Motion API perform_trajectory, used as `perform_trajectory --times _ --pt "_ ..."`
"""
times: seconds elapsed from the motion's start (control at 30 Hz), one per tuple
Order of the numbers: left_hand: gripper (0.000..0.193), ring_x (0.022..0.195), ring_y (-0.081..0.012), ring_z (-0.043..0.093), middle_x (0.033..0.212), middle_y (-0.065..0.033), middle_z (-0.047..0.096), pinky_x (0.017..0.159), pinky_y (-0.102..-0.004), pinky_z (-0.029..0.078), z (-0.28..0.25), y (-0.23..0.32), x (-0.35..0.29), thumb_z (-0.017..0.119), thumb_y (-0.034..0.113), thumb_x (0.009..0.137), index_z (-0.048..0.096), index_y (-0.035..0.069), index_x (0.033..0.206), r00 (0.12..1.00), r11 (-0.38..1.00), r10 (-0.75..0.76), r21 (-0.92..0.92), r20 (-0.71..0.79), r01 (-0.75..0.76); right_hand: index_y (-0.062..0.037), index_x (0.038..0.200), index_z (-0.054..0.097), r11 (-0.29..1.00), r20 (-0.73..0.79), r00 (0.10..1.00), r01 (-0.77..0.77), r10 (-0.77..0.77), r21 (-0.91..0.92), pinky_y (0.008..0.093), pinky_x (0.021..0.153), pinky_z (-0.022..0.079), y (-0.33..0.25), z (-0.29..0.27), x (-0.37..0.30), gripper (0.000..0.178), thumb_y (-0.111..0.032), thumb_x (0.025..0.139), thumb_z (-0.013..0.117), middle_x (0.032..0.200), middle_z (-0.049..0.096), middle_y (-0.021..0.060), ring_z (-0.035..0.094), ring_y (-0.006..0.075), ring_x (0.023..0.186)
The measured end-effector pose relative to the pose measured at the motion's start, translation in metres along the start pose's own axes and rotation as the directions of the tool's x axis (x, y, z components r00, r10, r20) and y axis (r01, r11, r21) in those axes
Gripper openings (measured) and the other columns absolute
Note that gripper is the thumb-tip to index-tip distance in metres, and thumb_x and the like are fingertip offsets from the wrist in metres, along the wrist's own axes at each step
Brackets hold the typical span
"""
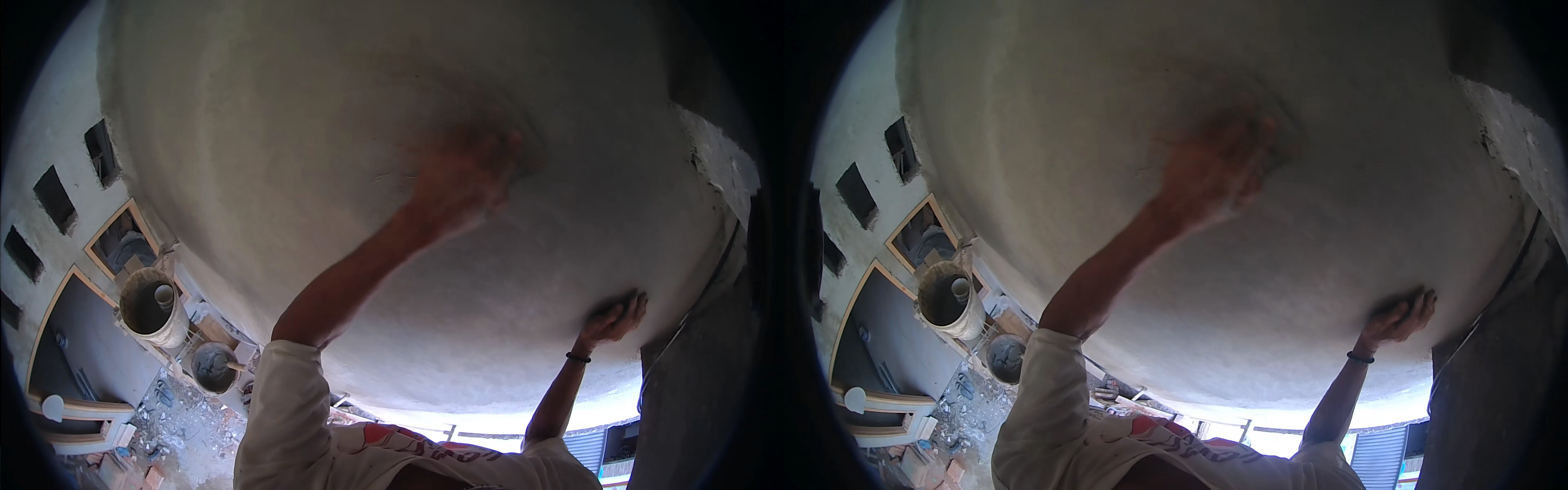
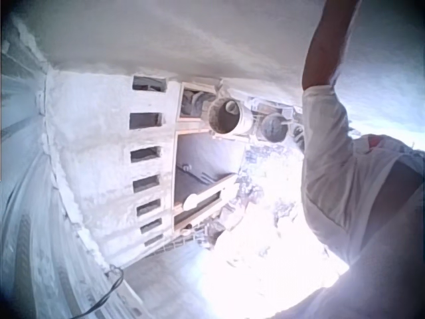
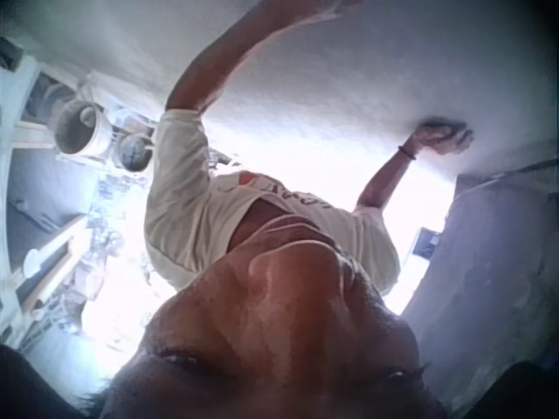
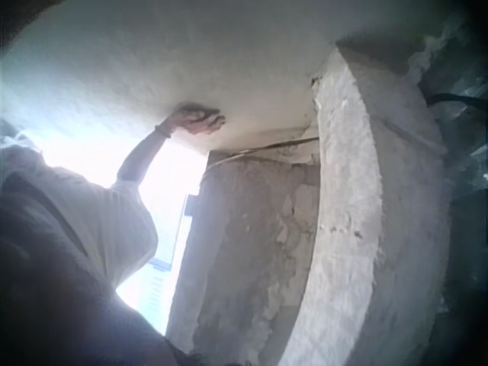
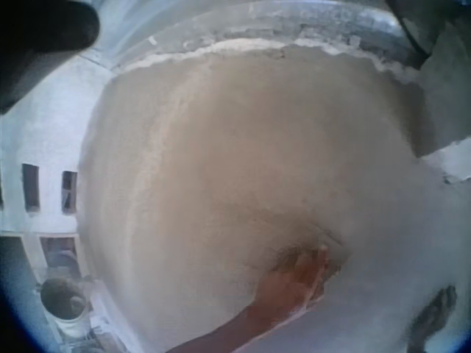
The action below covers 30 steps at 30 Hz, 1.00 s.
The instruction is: The person smooths fresh plaster on a vertical wall surface using a wooden float tool, applying circular and sweeping motions to create a even finish.
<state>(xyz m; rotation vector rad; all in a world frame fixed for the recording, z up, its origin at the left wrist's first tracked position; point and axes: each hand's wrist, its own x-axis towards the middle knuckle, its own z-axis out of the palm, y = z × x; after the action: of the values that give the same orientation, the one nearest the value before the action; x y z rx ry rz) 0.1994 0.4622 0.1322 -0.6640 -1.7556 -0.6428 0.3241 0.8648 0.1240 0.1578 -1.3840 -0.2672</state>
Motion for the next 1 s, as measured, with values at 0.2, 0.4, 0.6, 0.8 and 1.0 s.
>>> perform_trajectory --times 0.2,0.4,0.6,0.8,1.0 --pt "0.068 0.088 -0.029 0.063 0.099 -0.0124 0.06 0.064 -0.0414 0.055 0.032 0.067 -0.073 0.073 0.021 0.075 0.048 0.005 0.137 0.976 0.961 0.15 -0.257 0.159 -0.106 0.0019 0.122 0.062 1.0 0.004 1.0 0.011 -0.011 0.019 0.0533 0.105 0.037 -0.009 0.005 0.002 0.039 -0.027 0.103 0.045 0.131 0.058 0.0201 0.051 0.0386 0.124" --pt "0.047 0.073 -0.0226 0.063 0.09 -0.0141 0.065 0.065 -0.0319 0.052 -0.013 -0.034 -0.156 0.055 0.014 0.087 0.055 -0.004 0.131 0.75 0.731 -0.619 -0.52 -0.233 0.442 0.0015 0.122 0.063 0.999 0.012 0.999 0.035 -0.035 -0.01 0.0527 0.104 0.038 0.002 -0.002 -0.001 0.035 -0.022 0.101 0.048 0.132 0.057 0.0208 0.051 0.0382 0.124" --pt "0.046 0.071 -0.02 0.061 0.087 -0.013 0.064 0.064 -0.0288 0.05 -0.014 -0.122 -0.148 0.058 0.012 0.088 0.053 -0.005 0.131 0.697 0.773 -0.618 -0.441 -0.363 0.456 0.001 0.121 0.064 0.998 0.003 0.998 0.059 -0.059 -0.002 0.0523 0.104 0.039 -0.005 0.001 -0.002 0.034 -0.021 0.1 0.048 0.132 0.057 0.0211 0.05 0.0386 0.125" --pt "0.073 0.074 -0.0292 0.063 0.089 -0.0134 0.061 0.062 -0.0392 0.055 0.033 0.002 -0.086 0.072 0.016 0.078 0.043 0.009 0.144 0.954 0.963 -0.258 -0.125 -0.152 0.24 0.0007 0.12 0.065 0.998 0.001 0.998 0.057 -0.057 0.01 0.0524 0.105 0.038 -0.005 -0.001 0.0 0.036 -0.024 0.101 0.046 0.132 0.057 0.0211 0.051 0.038 0.124" --pt "0.07 0.072 -0.0279 0.061 0.089 -0.0116 0.057 0.064 -0.0397 0.054 0.049 0.094 -0.121 0.07 0.017 0.079 0.043 0.009 0.143 0.981 0.783 -0.114 -0.593 0.16 0.188 0.0007 0.12 0.065 0.999 0.014 0.999 0.033 -0.033 0.013 0.0518 0.105 0.038 -0.001 0.002 -0.003 0.037 -0.026 0.102 0.046 0.132 0.057 0.0211 0.05 0.0381 0.125"
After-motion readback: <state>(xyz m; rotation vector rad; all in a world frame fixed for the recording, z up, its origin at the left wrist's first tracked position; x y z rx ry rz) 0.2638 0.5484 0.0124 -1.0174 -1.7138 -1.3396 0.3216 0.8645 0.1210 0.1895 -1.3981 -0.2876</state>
